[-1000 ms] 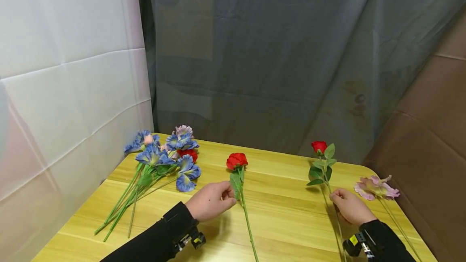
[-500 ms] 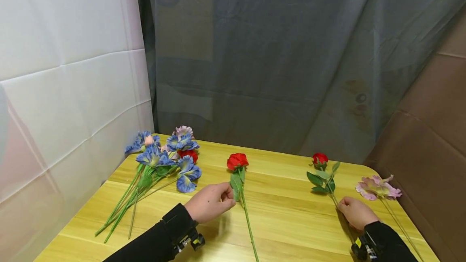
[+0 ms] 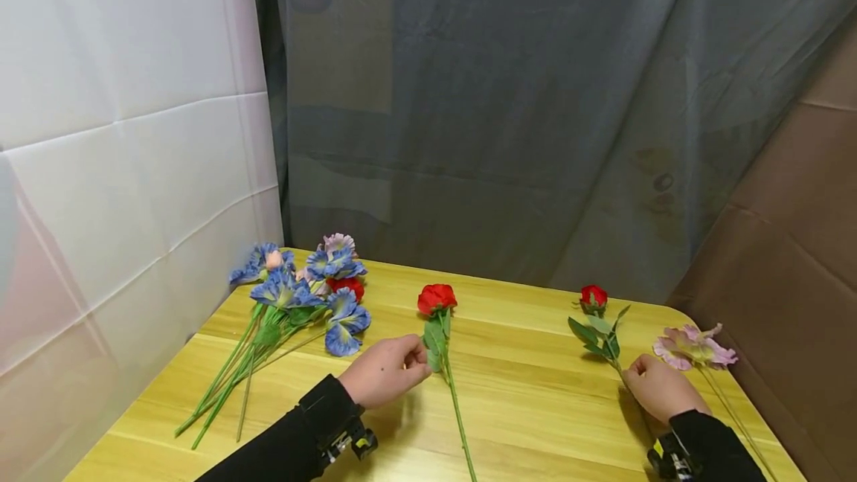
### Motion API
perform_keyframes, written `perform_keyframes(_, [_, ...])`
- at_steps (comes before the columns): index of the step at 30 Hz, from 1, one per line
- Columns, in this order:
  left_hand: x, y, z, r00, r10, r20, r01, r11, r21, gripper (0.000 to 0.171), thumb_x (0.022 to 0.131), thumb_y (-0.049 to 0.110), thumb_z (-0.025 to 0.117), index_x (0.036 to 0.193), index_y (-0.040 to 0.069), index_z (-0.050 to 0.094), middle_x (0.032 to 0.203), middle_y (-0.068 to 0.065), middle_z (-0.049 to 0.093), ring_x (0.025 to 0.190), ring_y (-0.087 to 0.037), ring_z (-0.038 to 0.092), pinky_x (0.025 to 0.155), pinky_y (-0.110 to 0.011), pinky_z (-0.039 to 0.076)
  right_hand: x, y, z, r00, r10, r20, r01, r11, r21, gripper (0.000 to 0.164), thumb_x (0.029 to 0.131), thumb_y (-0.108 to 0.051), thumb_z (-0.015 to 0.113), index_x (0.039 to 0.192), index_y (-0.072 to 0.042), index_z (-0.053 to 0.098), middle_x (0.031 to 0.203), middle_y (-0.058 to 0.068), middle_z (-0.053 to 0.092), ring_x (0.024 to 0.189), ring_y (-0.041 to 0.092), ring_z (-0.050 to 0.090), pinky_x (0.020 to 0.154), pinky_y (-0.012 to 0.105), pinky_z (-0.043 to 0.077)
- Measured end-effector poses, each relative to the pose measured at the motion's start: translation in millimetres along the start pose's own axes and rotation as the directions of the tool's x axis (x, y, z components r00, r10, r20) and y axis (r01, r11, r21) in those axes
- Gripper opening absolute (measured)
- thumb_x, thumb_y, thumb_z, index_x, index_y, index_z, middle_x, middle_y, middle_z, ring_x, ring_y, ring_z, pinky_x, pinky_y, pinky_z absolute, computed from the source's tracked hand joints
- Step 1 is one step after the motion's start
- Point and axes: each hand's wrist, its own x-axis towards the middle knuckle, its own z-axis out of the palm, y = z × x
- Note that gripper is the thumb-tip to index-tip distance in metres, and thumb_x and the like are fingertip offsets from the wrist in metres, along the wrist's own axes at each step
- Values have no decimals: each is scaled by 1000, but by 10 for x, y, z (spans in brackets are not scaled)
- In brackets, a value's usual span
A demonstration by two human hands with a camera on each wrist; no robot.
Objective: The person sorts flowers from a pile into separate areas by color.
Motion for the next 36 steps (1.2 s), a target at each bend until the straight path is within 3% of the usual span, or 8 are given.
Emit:
perform_keyframes(5, [-27,-36,-4,1000,-14,-12,14,1000,-8,13,97,30,66,94,21,59,79,7,57,66,-9,49,62,-28,41,-59,-388,6,998,-60,-33,62,996,57,26,104,-25,47,102,-2,58,71,4,51,61,20,46,58,37,34])
perform_keyframes(11, [-35,-30,-26,1000,-6,-26,6,1000,-3,11,98,27,65,93,19,59,77,6,56,64,-9,48,61,-28,40,-153,-1004,95,992,-123,-38,127,985,117,20,104,-27,53,104,-8,59,73,3,54,61,19,46,58,37,34])
perform_keyframes(20, [-42,-70,-4,999,-24,-42,23,999,-28,10,97,26,66,93,19,60,75,6,55,63,-10,47,59,-28,39,-231,-1786,480,978,-204,-45,209,964,167,11,100,-23,61,91,-18,61,60,0,48,52,15,39,53,32,30])
perform_keyframes(28, [-55,-73,20,998,-39,-48,37,999,-38,10,97,24,66,92,18,60,73,5,55,61,-10,48,58,-28,40,-243,-2140,839,950,-312,24,303,937,172,16,97,-27,65,84,-18,59,57,-5,40,49,13,37,51,30,28])
perform_keyframes(36, [-24,-73,62,997,-63,-37,61,997,-46,10,96,24,67,91,18,60,70,6,54,60,-10,49,58,-28,39,-256,-2280,970,938,-345,42,329,921,206,18,94,-21,66,79,-15,57,60,-4,45,52,14,42,53,29,31])
